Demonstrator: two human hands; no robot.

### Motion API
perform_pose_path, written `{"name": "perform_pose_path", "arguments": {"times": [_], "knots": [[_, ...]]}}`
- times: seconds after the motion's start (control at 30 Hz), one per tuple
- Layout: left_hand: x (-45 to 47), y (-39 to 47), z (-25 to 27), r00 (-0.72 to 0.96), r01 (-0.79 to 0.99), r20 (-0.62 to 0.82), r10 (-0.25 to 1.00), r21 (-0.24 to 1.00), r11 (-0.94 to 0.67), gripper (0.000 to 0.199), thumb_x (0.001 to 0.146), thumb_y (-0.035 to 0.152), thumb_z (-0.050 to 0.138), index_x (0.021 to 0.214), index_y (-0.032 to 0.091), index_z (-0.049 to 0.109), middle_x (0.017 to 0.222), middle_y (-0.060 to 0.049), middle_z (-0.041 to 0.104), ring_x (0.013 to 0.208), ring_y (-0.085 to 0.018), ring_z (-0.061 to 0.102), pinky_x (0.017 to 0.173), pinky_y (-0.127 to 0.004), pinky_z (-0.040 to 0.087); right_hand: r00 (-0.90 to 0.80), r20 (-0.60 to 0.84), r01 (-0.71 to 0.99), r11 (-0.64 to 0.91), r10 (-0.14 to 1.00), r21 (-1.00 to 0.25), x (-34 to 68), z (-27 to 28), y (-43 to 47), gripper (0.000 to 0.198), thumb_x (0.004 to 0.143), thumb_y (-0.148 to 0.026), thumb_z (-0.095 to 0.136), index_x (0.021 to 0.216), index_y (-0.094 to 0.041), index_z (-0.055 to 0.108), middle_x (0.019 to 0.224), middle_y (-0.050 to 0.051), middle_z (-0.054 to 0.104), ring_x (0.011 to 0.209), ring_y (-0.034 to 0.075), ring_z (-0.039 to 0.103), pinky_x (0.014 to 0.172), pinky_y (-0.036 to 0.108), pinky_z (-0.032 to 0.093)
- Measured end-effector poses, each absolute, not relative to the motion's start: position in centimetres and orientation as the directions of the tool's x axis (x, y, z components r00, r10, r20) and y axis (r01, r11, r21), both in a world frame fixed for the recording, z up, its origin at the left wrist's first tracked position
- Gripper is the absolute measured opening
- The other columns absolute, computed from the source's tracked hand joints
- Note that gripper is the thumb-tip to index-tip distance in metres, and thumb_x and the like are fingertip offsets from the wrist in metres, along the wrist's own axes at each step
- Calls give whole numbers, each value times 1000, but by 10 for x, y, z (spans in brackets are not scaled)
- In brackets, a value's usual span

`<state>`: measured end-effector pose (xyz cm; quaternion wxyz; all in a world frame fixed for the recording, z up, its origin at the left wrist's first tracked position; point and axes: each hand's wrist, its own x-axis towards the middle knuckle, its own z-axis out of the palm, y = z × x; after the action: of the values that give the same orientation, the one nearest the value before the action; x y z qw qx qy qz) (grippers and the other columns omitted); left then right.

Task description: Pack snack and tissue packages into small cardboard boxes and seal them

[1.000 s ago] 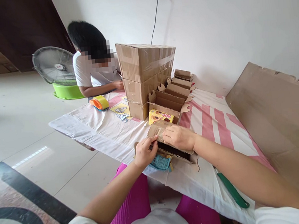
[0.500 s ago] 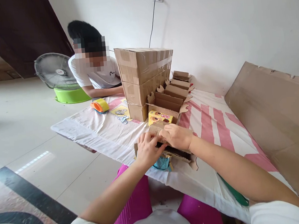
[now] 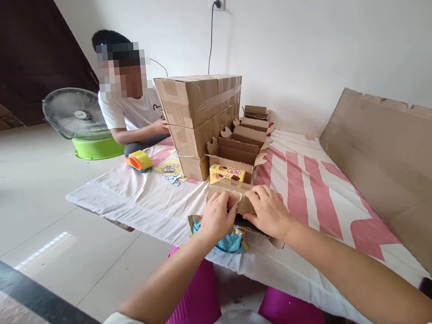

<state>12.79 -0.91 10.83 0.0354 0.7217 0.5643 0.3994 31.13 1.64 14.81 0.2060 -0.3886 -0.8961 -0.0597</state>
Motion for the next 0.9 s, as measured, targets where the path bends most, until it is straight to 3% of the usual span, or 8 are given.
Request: {"name": "perform_pose_path", "arguments": {"times": [0.1, 0.2, 0.33, 0.47, 0.57, 0.7, 0.8, 0.9], "knots": [[132, -8, 106, 83, 821, 548, 833, 435, -369, 11, 83, 11, 54, 87, 21, 57, 80, -3, 63, 83, -23, 56, 79, -37, 46, -582, 365, 782, 624, 727, 4, 308, 139, 18, 62, 71, -46, 79, 119, -19, 50, 111, 13, 56, 104, 32, 53, 82, 47, 49], [133, -6, 108, 75, 853, 531, 844, 404, -330, 11, 85, 13, 52, 80, 21, 57, 84, -5, 63, 84, -23, 57, 80, -37, 46, -617, 344, 773, 627, 708, 96, 305, 133, 18, 52, 77, -38, 75, 117, -18, 49, 110, 13, 55, 102, 30, 52, 85, 45, 47], [129, -2, 116, 3, 816, 440, 898, 518, -256, 12, 83, 11, 53, 76, 21, 56, 87, -4, 61, 83, -21, 59, 76, -34, 47, -629, 352, 775, 593, 694, 217, 301, 130, 15, 49, 77, -24, 71, 119, -13, 48, 111, 15, 55, 103, 32, 49, 85, 43, 44], [120, 6, 124, -55, 721, 352, 934, 661, -207, 16, 77, 8, 56, 68, 21, 54, 84, -2, 59, 85, -19, 59, 77, -32, 47, -626, 320, 780, 575, 711, 247, 301, 130, 13, 54, 75, -22, 73, 121, -11, 47, 113, 17, 55, 103, 33, 48, 85, 43, 43], [113, 8, 130, -15, 678, 320, 947, 700, -225, 17, 73, 6, 57, 65, 20, 53, 81, -2, 59, 85, -19, 59, 77, -31, 48, -625, 315, 781, 577, 714, 241, 302, 131, 12, 58, 73, -22, 75, 122, -10, 47, 114, 17, 54, 104, 33, 47, 87, 43, 42], [115, 0, 136, 61, 716, 335, 940, 642, -275, 13, 74, 10, 57, 83, 20, 57, 90, -3, 59, 83, -19, 60, 77, -33, 50, -622, 305, 783, 582, 721, 221, 300, 132, 12, 50, 72, -21, 74, 115, -11, 51, 111, 16, 55, 102, 31, 48, 85, 42, 43], [124, -4, 136, 103, 792, 361, 927, 534, -296, 29, 77, 26, 65, 103, 19, 55, 102, -7, 58, 89, -23, 60, 81, -38, 51, -627, 297, 779, 584, 721, 227, 298, 134, 11, 39, 74, -21, 72, 107, -12, 53, 106, 15, 56, 99, 31, 48, 83, 42, 43], [132, 1, 131, 97, 870, 423, 901, 403, -283, 23, 83, 34, 62, 99, 19, 56, 104, -10, 57, 98, -27, 59, 86, -41, 50, -637, 288, 771, 592, 715, 236, 298, 136, 10, 36, 75, -21, 71, 105, -12, 54, 105, 15, 56, 98, 31, 48, 83, 43, 43]]}}
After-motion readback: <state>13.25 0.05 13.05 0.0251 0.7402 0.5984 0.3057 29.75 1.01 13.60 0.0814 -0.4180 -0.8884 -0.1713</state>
